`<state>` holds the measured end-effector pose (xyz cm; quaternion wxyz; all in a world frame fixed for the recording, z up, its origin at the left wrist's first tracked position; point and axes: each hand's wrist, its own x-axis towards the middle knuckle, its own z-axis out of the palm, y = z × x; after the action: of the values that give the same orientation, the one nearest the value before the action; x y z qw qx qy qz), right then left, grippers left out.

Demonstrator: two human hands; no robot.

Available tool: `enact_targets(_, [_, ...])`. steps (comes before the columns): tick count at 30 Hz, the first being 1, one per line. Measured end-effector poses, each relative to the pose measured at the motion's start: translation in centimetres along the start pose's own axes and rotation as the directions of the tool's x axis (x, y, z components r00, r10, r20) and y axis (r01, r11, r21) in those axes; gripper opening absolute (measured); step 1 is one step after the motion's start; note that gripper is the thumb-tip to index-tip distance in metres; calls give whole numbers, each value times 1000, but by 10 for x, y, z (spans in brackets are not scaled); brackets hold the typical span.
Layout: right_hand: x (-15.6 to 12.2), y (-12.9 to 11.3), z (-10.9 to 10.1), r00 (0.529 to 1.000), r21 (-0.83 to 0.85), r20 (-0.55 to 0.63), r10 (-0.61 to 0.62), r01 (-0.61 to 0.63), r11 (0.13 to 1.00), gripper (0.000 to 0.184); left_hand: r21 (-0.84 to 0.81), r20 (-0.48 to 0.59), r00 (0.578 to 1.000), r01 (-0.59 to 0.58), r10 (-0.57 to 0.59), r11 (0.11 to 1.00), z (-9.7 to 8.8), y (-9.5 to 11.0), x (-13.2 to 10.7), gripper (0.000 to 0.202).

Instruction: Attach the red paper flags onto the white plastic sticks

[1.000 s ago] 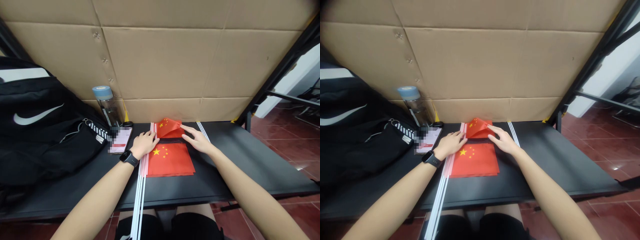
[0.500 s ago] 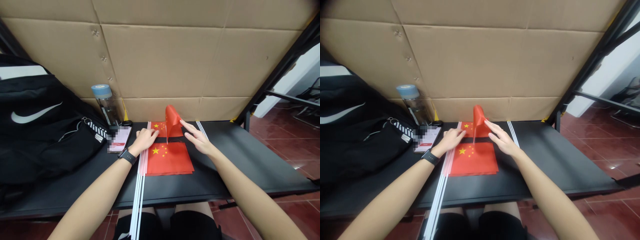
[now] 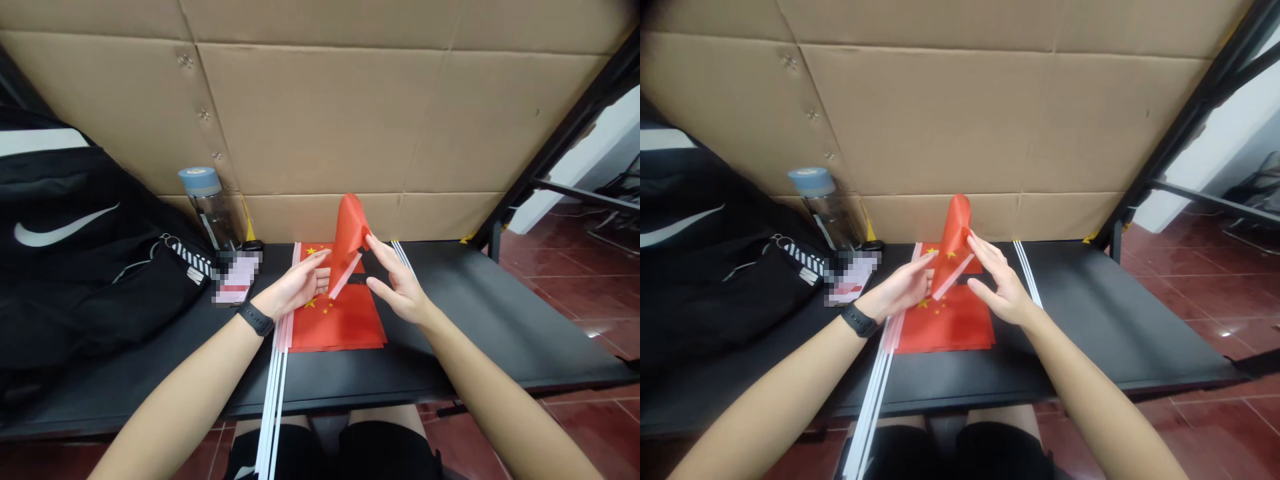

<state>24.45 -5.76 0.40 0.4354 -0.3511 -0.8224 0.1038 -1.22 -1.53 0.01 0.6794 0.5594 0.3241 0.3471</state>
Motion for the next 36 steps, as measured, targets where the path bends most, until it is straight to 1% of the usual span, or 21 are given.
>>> enact_targets(2, [2, 3, -2, 999, -45, -41, 5, -7, 999, 74, -40, 101, 993, 69, -64, 997, -4, -2, 0, 75])
enact_targets(4, [3, 5, -4, 998, -62, -67, -7, 3, 998, 74, -46, 192, 971, 151, -140, 987, -4, -5, 1, 80])
enact_targets(5, [3, 6, -5, 997, -59, -73, -15, 10, 998, 75, -54, 213, 964, 173, -158, 983, -4, -7, 2, 79])
enact_targets(6, [3, 7, -5, 997, -54, -74, -18, 14, 998, 75, -71, 209, 966, 171, -153, 983, -2, -8, 3, 77])
enact_targets(7, [2, 7, -6, 997, -51, -73, -17, 14, 999, 75, -82, 172, 977, 143, -127, 986, 0, -9, 5, 73])
enact_targets(9, [2, 6, -7, 998, -52, -58, -6, 3, 999, 76, -46, 27, 998, 58, -57, 997, 3, -10, 8, 65])
enact_targets(10, [2, 6, -8, 999, -59, -48, -3, 0, 998, 75, -5, -48, 999, 24, -25, 1000, 3, -10, 10, 61])
enact_targets(12, [2, 6, -9, 1000, -76, -26, 1, -3, 997, 73, 50, -166, 986, -21, 29, 999, -1, -8, 13, 56])
enact_targets(15, [3, 9, -11, 1000, -92, 6, 8, -7, 996, 66, -13, -297, 949, -118, 109, 993, -14, -3, 15, 56])
enact_targets(17, [3, 11, -11, 1000, -82, 7, 7, -6, 997, 65, -57, -354, 930, -131, 103, 990, -25, -1, 16, 60])
enact_targets(18, [3, 11, -11, 1000, -73, 3, 0, 1, 997, 66, -73, -356, 932, -98, 66, 993, -30, 0, 16, 59])
enact_targets(19, [3, 12, -11, 1000, -62, -1, -9, 9, 998, 66, -92, -340, 941, -41, 8, 995, -34, 0, 16, 59])
enact_targets(21, [3, 12, -11, 999, -40, -2, -33, 32, 999, 67, -153, -266, 954, 97, -136, 983, -39, -2, 16, 61])
enact_targets(23, [3, 12, -11, 998, -20, 4, -55, 55, 998, 67, -228, -186, 958, 172, -217, 958, -39, -4, 15, 63])
enact_targets(24, [3, 12, -11, 998, -9, 5, -63, 63, 998, 68, -264, -159, 964, 167, -213, 950, -37, -4, 14, 60])
enact_targets(26, [2, 13, -11, 997, 16, 1, -71, 71, 997, 68, -318, -133, 980, 102, -151, 943, -31, -4, 12, 49])
enact_targets(28, [1, 15, -10, 998, 46, -9, -59, 59, 997, 70, -336, -124, 989, 39, -85, 941, -24, -2, 9, 42])
enact_targets(29, [-1, 17, -10, 999, 66, -23, -45, 46, 997, 70, -331, -114, 990, 37, -79, 943, -21, 0, 8, 42])
enact_targets(31, [-3, 22, -9, 997, 118, -72, -3, 12, 993, 73, -319, -53, 993, 85, -107, 944, -14, 3, 3, 50])
enact_targets(34, [-5, 28, -8, 987, 192, -149, 61, -32, 981, 76, -326, 143, 981, 174, -134, 929, -4, 6, -3, 72])
enact_targets(36, [-6, 29, -8, 983, 200, -158, 91, -58, 978, 76, -345, 260, 960, 194, -105, 918, 1, 6, -7, 79])
